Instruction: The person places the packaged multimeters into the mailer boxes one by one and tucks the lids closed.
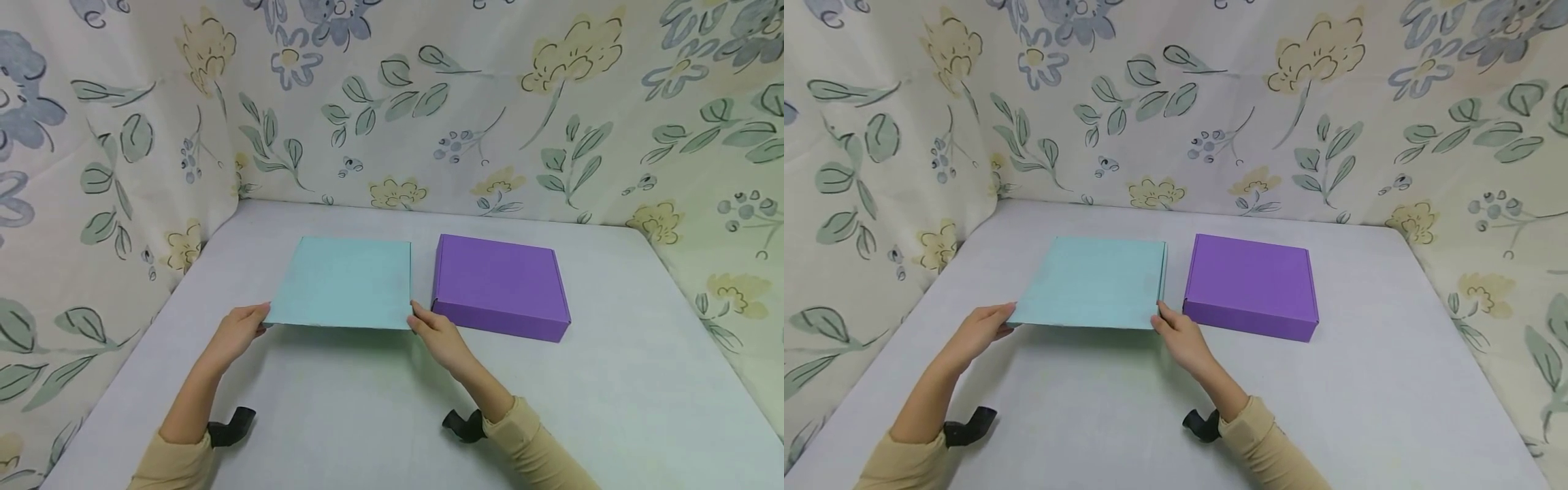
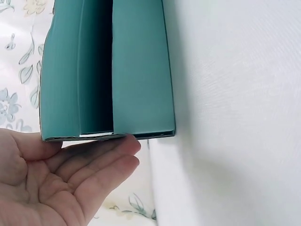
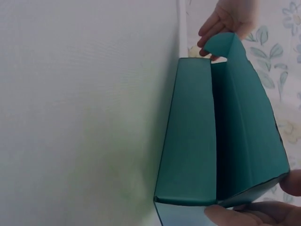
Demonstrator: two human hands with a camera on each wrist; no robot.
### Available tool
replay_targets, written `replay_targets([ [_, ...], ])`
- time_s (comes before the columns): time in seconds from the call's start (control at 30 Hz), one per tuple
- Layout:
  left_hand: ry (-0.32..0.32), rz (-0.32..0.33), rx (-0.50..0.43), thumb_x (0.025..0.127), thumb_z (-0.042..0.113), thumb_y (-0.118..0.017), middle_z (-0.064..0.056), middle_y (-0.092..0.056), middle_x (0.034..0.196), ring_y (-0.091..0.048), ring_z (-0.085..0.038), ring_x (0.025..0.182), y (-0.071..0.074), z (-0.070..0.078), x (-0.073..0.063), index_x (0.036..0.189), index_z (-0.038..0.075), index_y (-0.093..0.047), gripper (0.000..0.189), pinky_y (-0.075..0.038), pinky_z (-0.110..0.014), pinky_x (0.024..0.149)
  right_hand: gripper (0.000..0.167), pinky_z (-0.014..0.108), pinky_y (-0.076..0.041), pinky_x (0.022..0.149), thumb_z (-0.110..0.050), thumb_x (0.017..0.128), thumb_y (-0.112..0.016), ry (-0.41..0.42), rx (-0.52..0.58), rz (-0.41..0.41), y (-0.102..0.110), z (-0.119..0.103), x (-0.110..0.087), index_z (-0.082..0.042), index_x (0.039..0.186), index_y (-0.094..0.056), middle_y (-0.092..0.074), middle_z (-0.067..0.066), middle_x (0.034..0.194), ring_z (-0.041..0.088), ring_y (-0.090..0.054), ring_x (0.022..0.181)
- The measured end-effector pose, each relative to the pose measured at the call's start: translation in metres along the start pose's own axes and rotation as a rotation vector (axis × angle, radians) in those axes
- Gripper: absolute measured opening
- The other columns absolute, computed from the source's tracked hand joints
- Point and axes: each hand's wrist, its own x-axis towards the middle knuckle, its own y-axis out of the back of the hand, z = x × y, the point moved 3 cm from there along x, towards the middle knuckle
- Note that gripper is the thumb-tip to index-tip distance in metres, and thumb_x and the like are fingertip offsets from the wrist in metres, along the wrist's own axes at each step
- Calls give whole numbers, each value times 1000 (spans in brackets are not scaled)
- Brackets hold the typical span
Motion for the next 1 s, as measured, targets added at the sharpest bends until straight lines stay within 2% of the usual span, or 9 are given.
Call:
replay_targets([
  [0.17,1,-12,-38,108,23,-26,-40,-40,138,-46,-48,125,-4,-2,1,136,-23,-34,55,-45,-49,101,51,53,-26,113,-19,104,-45,7,12,-7,-3,1,-1,4,148,-32,-33,19,152,36,-30,140],
  [0.3,2,-35,-117,108,21,-26,-40,-40,138,-45,-47,126,-5,-4,2,137,-24,-34,53,-46,-45,100,51,53,-28,112,-18,104,-45,11,4,-4,-3,1,-1,5,148,-32,-33,20,152,37,-33,138],
  [0.47,-12,-92,-212,108,17,-25,-42,-35,139,-43,-46,128,-6,-8,4,137,-26,-30,51,-47,-43,99,51,53,-29,112,-17,104,-46,9,-2,6,-4,0,-2,5,147,-33,-35,20,151,37,-34,137],
  [0.67,-16,-160,-296,108,12,-26,-42,-28,144,-36,-46,131,-6,-10,5,139,-25,-25,48,-42,-42,103,51,53,-29,112,-17,103,-46,14,-11,19,-6,-2,-3,6,147,-33,-35,21,150,37,-33,138],
  [0.8,-11,-183,-262,108,14,-26,-42,-26,145,-33,-48,133,-5,-11,6,140,-25,-23,50,-38,-48,105,52,52,-27,113,-16,103,-47,0,19,23,-8,-1,-2,6,147,-31,-33,22,151,37,-30,139],
  [1.0,-11,-156,-128,108,15,-30,-40,-27,145,-32,-50,134,-3,-9,8,138,-25,-26,50,-35,-56,106,54,51,-25,114,-18,103,-47,-11,51,29,-11,0,-1,7,147,-30,-30,20,153,36,-27,141],
])
